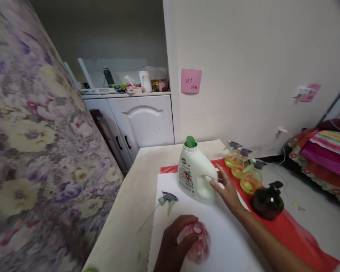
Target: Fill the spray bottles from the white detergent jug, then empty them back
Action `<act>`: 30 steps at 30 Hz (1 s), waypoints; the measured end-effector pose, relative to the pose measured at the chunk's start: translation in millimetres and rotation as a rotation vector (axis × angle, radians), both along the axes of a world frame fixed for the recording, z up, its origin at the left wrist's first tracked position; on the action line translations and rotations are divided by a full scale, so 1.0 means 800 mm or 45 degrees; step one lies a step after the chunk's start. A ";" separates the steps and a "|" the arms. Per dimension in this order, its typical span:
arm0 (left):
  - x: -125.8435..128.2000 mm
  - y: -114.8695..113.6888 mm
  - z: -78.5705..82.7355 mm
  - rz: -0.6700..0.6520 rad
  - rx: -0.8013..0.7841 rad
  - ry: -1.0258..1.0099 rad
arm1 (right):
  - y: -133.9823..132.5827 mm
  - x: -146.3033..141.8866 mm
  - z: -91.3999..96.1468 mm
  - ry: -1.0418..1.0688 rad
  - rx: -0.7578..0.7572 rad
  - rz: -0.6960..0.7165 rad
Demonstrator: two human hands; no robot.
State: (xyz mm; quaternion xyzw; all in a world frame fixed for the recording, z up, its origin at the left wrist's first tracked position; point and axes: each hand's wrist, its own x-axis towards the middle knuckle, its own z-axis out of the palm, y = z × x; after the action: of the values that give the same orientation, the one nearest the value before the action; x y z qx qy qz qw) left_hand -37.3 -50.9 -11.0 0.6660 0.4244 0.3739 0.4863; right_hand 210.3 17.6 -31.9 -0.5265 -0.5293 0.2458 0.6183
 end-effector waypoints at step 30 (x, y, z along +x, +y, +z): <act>-0.046 0.002 -0.056 0.171 0.334 1.597 | -0.181 -0.016 -0.086 -0.551 -0.209 0.190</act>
State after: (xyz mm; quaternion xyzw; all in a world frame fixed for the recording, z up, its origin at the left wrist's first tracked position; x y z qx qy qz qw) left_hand -73.8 -49.0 -55.5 0.7841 0.6196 -0.0079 0.0358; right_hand 197.7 -126.9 -100.7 -0.5748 -0.6650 0.2146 0.4258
